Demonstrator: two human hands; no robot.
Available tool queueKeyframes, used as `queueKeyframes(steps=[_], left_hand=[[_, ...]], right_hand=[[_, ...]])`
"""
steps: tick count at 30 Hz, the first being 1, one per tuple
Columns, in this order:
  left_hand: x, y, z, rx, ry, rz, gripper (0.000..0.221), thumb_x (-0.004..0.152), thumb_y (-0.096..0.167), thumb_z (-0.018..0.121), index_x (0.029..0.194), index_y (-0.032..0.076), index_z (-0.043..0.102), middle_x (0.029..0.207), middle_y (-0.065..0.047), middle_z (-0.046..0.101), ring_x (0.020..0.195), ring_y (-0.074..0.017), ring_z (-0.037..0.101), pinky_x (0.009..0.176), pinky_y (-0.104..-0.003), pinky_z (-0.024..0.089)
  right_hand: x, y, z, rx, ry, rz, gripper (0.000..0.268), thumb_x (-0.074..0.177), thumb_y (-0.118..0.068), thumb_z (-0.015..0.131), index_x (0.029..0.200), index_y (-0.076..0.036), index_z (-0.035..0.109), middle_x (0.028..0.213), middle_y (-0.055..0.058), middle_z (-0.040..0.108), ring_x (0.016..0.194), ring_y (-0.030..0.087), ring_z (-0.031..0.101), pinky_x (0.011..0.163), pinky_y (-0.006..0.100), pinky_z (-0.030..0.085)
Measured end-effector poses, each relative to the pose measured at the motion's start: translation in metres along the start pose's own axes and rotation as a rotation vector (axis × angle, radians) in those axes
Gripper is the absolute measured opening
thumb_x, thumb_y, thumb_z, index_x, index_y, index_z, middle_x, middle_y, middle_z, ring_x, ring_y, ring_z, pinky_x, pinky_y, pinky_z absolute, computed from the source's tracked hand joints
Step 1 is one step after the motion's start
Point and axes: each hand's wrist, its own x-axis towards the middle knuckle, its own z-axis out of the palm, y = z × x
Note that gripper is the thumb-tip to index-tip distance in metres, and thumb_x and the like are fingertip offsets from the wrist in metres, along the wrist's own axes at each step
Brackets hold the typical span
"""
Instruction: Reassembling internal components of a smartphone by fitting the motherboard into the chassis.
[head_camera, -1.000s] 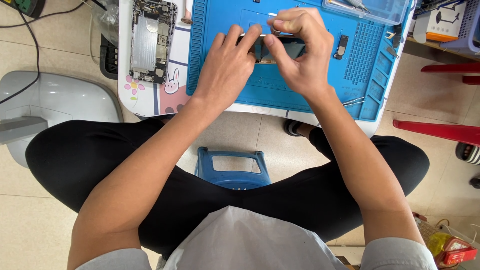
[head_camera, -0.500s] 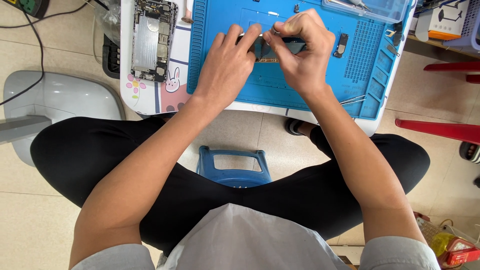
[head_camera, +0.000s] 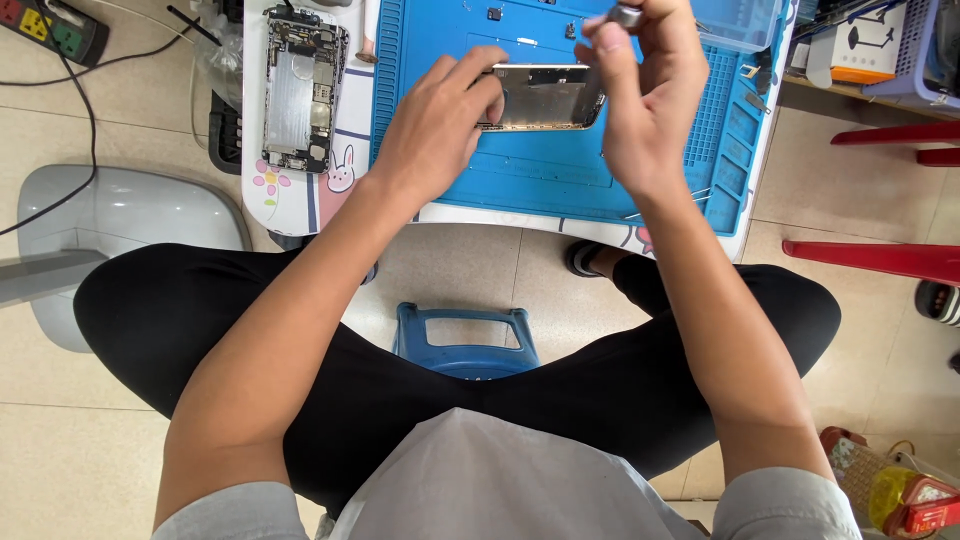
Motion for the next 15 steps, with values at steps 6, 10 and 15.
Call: queueKeyframes(steps=[6, 10, 15], left_hand=[[0.011, -0.001, -0.026, -0.26, -0.149, -0.051, 0.056, 0.074, -0.023, 0.074, 0.109, 0.01, 0.046, 0.144, -0.012, 0.053, 0.081, -0.0341, 0.06, 0.064, -0.046, 0.041], [0.013, -0.004, -0.029, -0.297, -0.195, -0.043, 0.057, 0.073, -0.026, 0.065, 0.113, 0.011, 0.046, 0.151, -0.014, 0.047, 0.079, -0.0355, 0.057, 0.065, -0.049, 0.04], [0.015, -0.011, -0.025, -0.347, -0.226, -0.066, 0.057, 0.074, -0.025, 0.065, 0.112, 0.013, 0.046, 0.153, -0.015, 0.046, 0.092, -0.0387, 0.061, 0.065, -0.049, 0.041]], right_hand=[[-0.025, 0.013, -0.003, -0.555, -0.435, 0.09, 0.015, 0.102, -0.015, 0.065, 0.117, -0.013, 0.068, 0.073, -0.001, 0.056, 0.063, 0.016, 0.052, 0.064, 0.036, 0.042], [-0.04, 0.048, 0.013, -0.755, -0.496, -0.071, 0.016, 0.1, -0.014, 0.076, 0.116, -0.018, 0.075, 0.096, -0.004, 0.08, 0.074, 0.021, 0.073, 0.054, 0.039, 0.046], [-0.043, 0.064, 0.024, -0.791, -0.524, -0.134, 0.009, 0.098, -0.01, 0.071, 0.102, -0.017, 0.074, 0.093, -0.002, 0.076, 0.063, 0.028, 0.064, 0.043, 0.043, 0.042]])
